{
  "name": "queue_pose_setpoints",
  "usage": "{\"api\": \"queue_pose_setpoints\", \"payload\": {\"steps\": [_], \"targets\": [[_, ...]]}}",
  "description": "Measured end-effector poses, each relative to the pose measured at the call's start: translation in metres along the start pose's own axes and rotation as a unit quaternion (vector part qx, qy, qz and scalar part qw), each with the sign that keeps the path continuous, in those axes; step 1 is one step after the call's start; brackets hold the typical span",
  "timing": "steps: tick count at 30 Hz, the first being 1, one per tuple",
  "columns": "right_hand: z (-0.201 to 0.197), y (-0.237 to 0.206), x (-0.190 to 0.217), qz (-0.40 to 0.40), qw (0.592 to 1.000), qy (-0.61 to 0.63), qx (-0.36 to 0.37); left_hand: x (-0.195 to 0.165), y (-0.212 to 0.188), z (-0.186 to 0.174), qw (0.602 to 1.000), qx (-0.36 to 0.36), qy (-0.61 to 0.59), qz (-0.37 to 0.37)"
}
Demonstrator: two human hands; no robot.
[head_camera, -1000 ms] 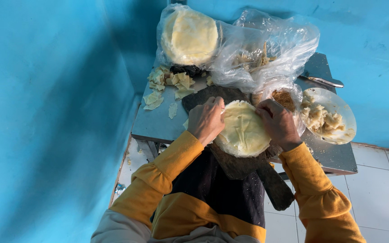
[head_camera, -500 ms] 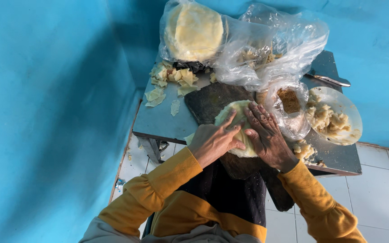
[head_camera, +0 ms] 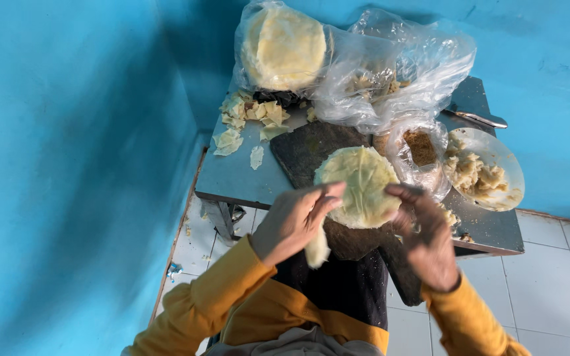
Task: The person sits at a small table and stretches thin dough sheets by hand, tearing and spreading pieces evenly over a round dough base on a wooden board, building up a layered pastry. They repeatedly pull sheets wide, lay them over the base, and press the edges, working through several sheets one at a time.
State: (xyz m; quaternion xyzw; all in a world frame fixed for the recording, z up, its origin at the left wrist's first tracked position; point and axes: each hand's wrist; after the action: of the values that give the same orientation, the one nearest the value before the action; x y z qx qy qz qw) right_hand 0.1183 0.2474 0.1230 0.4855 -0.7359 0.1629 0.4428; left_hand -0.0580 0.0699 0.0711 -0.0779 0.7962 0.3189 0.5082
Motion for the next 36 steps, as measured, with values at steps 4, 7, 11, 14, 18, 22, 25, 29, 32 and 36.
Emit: {"api": "queue_pose_setpoints", "payload": {"steps": [4, 7, 11, 14, 18, 22, 25, 29, 32, 36], "targets": [[0.041, -0.05, -0.002, -0.054, 0.971, 0.204, 0.115, -0.028, -0.021, 0.013, 0.993, 0.034, -0.08, 0.077], [0.053, -0.062, -0.018, 0.112, 0.929, 0.336, 0.106, -0.032, -0.028, 0.019, 0.991, 0.029, -0.126, 0.026], [0.037, -0.061, -0.038, 0.077, 0.932, 0.351, 0.039, -0.016, -0.033, 0.019, 0.93, 0.043, -0.347, -0.11], [0.025, -0.058, -0.045, 0.094, 0.906, 0.413, 0.0, -0.006, -0.046, 0.019, 0.886, 0.067, -0.416, -0.194], [0.015, -0.059, -0.046, 0.139, 0.892, 0.428, -0.035, 0.0, -0.055, 0.027, 0.876, 0.062, -0.423, -0.224], [0.012, -0.058, -0.042, 0.139, 0.895, 0.422, -0.032, 0.001, -0.058, 0.031, 0.882, 0.055, -0.411, -0.225], [0.01, -0.057, -0.039, 0.136, 0.893, 0.428, -0.031, 0.001, -0.062, 0.034, 0.887, 0.042, -0.412, -0.204], [0.009, -0.054, -0.034, 0.135, 0.89, 0.435, -0.022, 0.002, -0.063, 0.036, 0.899, 0.025, -0.41, -0.154], [0.01, -0.051, -0.033, 0.124, 0.886, 0.447, -0.02, -0.002, -0.059, 0.04, 0.858, -0.015, -0.482, -0.178], [0.009, -0.047, -0.033, 0.104, 0.885, 0.454, -0.017, -0.014, -0.058, 0.038, 0.813, 0.0, -0.548, -0.196]]}}
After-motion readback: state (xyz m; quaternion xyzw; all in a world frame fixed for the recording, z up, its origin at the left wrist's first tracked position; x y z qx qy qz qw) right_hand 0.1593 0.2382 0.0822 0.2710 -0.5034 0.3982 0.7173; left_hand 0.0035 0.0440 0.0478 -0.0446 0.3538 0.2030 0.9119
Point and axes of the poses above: each hand's wrist, its own y-axis towards the middle knuckle, its own z-axis out of the palm, x = y × z, and after that the axes turned 2 degrees about x, right-handed
